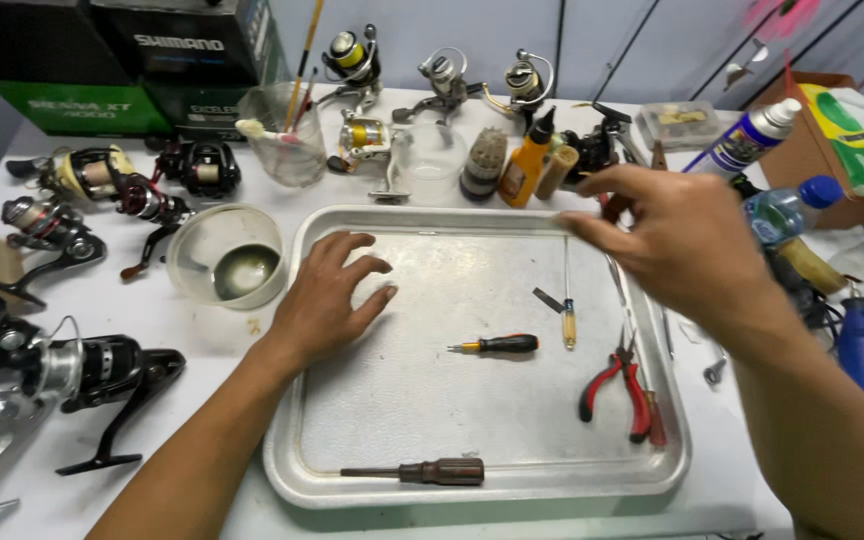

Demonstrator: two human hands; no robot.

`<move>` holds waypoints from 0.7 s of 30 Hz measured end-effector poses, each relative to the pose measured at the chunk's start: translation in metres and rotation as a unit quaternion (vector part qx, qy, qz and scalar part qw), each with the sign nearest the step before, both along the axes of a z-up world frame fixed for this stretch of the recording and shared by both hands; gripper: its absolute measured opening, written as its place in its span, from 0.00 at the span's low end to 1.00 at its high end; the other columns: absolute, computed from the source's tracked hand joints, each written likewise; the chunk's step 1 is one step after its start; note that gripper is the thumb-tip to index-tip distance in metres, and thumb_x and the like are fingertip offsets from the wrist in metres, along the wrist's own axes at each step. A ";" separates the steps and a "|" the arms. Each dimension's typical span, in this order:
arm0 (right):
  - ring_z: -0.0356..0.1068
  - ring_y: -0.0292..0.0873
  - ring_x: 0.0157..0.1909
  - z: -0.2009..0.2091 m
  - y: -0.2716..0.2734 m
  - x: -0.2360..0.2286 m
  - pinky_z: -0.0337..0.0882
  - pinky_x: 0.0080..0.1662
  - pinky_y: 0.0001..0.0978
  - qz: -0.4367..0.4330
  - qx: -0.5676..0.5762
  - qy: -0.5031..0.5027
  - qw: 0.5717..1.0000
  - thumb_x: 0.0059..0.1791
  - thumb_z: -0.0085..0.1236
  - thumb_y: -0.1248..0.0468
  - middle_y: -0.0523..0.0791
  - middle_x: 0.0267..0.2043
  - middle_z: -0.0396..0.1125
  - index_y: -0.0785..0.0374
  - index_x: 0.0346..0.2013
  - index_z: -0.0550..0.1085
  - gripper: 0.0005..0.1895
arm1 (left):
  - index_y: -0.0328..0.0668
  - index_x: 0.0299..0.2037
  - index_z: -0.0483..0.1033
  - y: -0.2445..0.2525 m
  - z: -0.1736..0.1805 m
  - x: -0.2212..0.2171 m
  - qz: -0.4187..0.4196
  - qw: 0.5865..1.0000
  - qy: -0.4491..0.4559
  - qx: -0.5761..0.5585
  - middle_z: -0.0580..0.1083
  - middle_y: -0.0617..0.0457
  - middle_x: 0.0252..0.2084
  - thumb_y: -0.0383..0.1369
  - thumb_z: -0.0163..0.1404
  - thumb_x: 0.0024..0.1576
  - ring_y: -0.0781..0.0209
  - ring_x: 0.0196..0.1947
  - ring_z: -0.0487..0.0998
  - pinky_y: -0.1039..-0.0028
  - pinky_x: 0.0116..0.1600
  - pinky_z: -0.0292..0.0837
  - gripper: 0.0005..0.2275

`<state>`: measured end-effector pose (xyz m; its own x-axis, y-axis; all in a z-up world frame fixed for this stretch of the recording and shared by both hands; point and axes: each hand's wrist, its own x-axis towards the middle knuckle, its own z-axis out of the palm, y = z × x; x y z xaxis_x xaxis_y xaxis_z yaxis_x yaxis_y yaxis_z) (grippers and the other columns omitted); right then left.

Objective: The person disassembles a fishing reel on a metal tray. They remove the handle, unscrew the spool, and use pliers to detach the line clip. The person then uses a screwdriver to remove a screw from the handle assembly.

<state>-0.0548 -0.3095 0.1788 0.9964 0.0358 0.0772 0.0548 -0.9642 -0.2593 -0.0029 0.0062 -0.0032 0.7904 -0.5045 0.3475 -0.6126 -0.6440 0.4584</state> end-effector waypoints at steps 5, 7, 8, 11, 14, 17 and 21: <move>0.74 0.45 0.36 -0.016 -0.150 -0.036 0.72 0.35 0.37 -0.150 -0.016 -0.086 0.985 0.57 0.65 0.53 0.49 0.39 0.76 0.59 0.51 0.82 0.15 | 0.48 0.46 0.80 -0.004 0.001 0.004 -0.004 1.000 0.000 -0.015 0.72 0.46 0.58 0.43 0.53 0.59 0.43 0.62 0.67 0.53 0.64 0.61 0.12; 0.72 0.41 0.38 -0.036 -0.204 -0.038 0.68 0.38 0.35 -0.189 -0.028 -0.118 0.974 0.59 0.68 0.52 0.46 0.38 0.76 0.58 0.48 0.84 0.13 | 0.49 0.46 0.80 -0.006 0.002 0.005 0.005 1.000 0.006 -0.013 0.72 0.47 0.58 0.43 0.53 0.59 0.44 0.62 0.67 0.53 0.64 0.61 0.12; 0.71 0.41 0.40 -0.046 -0.225 -0.037 0.67 0.40 0.35 -0.183 -0.009 -0.125 0.975 0.59 0.68 0.56 0.46 0.41 0.76 0.61 0.48 0.84 0.10 | 0.48 0.46 0.80 -0.006 0.002 0.005 0.006 1.000 0.001 -0.018 0.72 0.47 0.57 0.43 0.53 0.58 0.45 0.61 0.68 0.54 0.63 0.62 0.12; 0.72 0.45 0.41 -0.038 -0.214 -0.033 0.71 0.43 0.38 -0.153 0.004 -0.122 0.981 0.59 0.67 0.61 0.49 0.45 0.76 0.65 0.49 0.83 0.10 | 0.48 0.45 0.80 -0.007 0.002 0.004 0.016 1.000 -0.001 -0.024 0.73 0.48 0.56 0.43 0.54 0.58 0.46 0.60 0.68 0.56 0.63 0.62 0.12; 0.74 0.48 0.36 -0.020 -0.160 -0.010 0.73 0.43 0.40 -0.101 0.025 -0.087 0.991 0.57 0.64 0.61 0.52 0.48 0.76 0.65 0.52 0.81 0.13 | 0.47 0.45 0.80 -0.008 0.002 0.001 0.018 1.000 -0.001 -0.025 0.73 0.48 0.56 0.43 0.54 0.59 0.46 0.60 0.69 0.56 0.63 0.62 0.12; 0.71 0.50 0.42 -0.020 -0.123 0.055 0.70 0.49 0.45 -0.055 0.040 -0.060 0.996 0.55 0.62 0.61 0.52 0.54 0.73 0.64 0.56 0.77 0.16 | 0.47 0.45 0.80 -0.007 0.002 0.003 0.016 0.999 -0.017 -0.030 0.73 0.47 0.55 0.42 0.54 0.59 0.46 0.59 0.69 0.57 0.63 0.62 0.11; 0.46 0.61 0.75 -0.032 -0.089 0.134 0.44 0.72 0.61 -0.080 -0.031 0.034 0.996 0.54 0.55 0.57 0.52 0.76 0.50 0.54 0.75 0.55 0.35 | 0.47 0.46 0.79 -0.004 0.003 0.001 0.020 1.000 0.003 -0.017 0.72 0.46 0.57 0.43 0.53 0.59 0.44 0.62 0.67 0.53 0.64 0.62 0.12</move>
<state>0.0790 -0.3989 0.1466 0.9926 -0.1212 0.0115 -0.1166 -0.9735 -0.1969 -0.0017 0.0019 0.0001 0.8122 -0.4602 0.3586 -0.5833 -0.6517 0.4847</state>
